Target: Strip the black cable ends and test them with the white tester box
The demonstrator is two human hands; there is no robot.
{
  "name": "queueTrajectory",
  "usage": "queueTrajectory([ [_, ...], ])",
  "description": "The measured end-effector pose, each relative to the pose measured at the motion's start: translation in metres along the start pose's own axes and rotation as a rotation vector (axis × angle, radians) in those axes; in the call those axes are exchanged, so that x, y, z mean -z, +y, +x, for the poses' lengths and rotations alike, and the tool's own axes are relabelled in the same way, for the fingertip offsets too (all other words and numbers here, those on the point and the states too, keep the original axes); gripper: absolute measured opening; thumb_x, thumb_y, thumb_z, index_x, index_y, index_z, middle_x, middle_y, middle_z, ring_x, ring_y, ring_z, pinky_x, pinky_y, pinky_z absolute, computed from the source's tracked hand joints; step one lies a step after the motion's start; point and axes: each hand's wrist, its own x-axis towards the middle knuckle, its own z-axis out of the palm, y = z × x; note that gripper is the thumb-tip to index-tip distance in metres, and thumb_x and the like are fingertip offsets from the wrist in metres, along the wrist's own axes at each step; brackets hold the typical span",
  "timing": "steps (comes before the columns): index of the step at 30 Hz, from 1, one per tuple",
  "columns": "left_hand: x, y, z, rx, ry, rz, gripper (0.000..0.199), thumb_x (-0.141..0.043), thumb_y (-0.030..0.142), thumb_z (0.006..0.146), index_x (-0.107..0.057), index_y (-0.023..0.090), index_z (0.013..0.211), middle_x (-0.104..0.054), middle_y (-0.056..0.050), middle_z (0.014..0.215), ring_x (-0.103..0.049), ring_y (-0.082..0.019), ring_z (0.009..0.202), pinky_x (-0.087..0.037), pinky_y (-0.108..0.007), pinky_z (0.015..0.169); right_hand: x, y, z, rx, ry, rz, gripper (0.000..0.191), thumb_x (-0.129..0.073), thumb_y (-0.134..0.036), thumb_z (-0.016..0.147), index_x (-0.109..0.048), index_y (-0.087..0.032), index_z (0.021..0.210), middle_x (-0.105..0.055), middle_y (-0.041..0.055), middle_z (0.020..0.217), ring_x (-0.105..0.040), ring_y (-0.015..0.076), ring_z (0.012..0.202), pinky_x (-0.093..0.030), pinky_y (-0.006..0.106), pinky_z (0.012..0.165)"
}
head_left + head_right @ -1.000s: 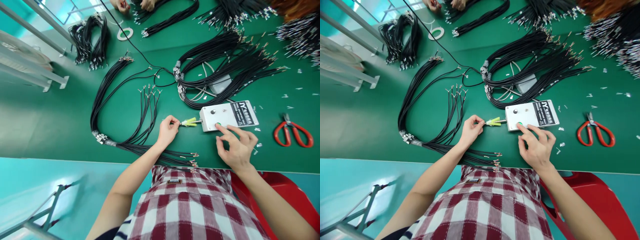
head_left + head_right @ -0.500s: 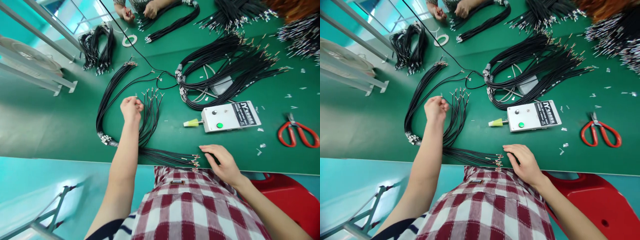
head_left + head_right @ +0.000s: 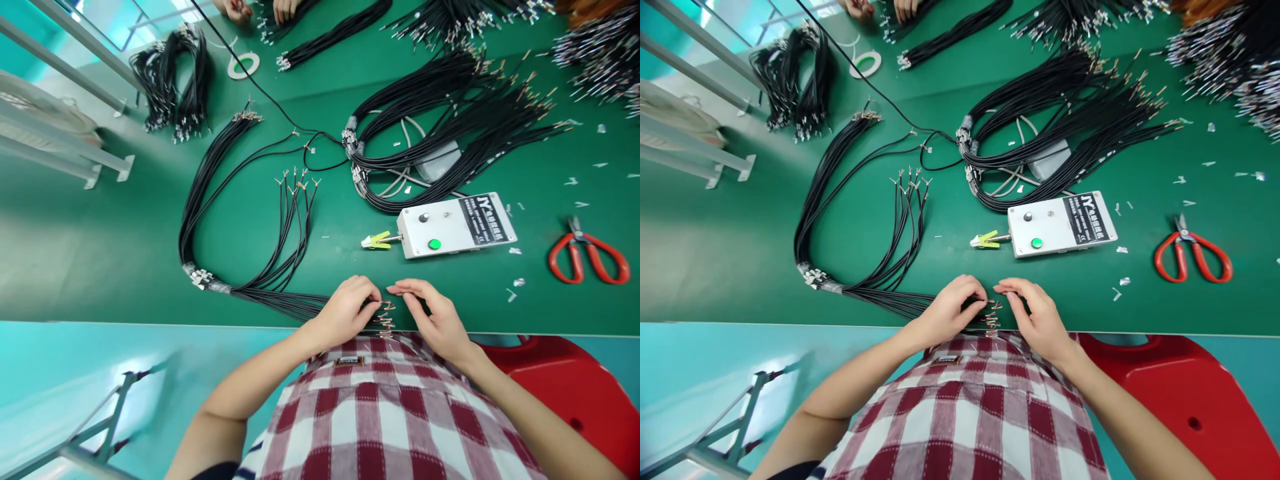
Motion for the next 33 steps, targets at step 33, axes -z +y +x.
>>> queueTrajectory([
  [33,0.014,0.007,-0.003,0.226,0.28,-0.815,0.034,-0.061,0.043,0.092,-0.067,0.015,0.11,-0.043,0.004,0.06,-0.038,-0.008,0.053,-0.029,-0.021,0.047,-0.052,-0.041,0.052,-0.364,0.241,0.777,0.032,-0.082,-0.033,0.072,-0.055,-0.024,0.085,-0.064,-0.0043,0.077,-0.061,0.0121,0.071,-0.048,0.028,0.068],
])
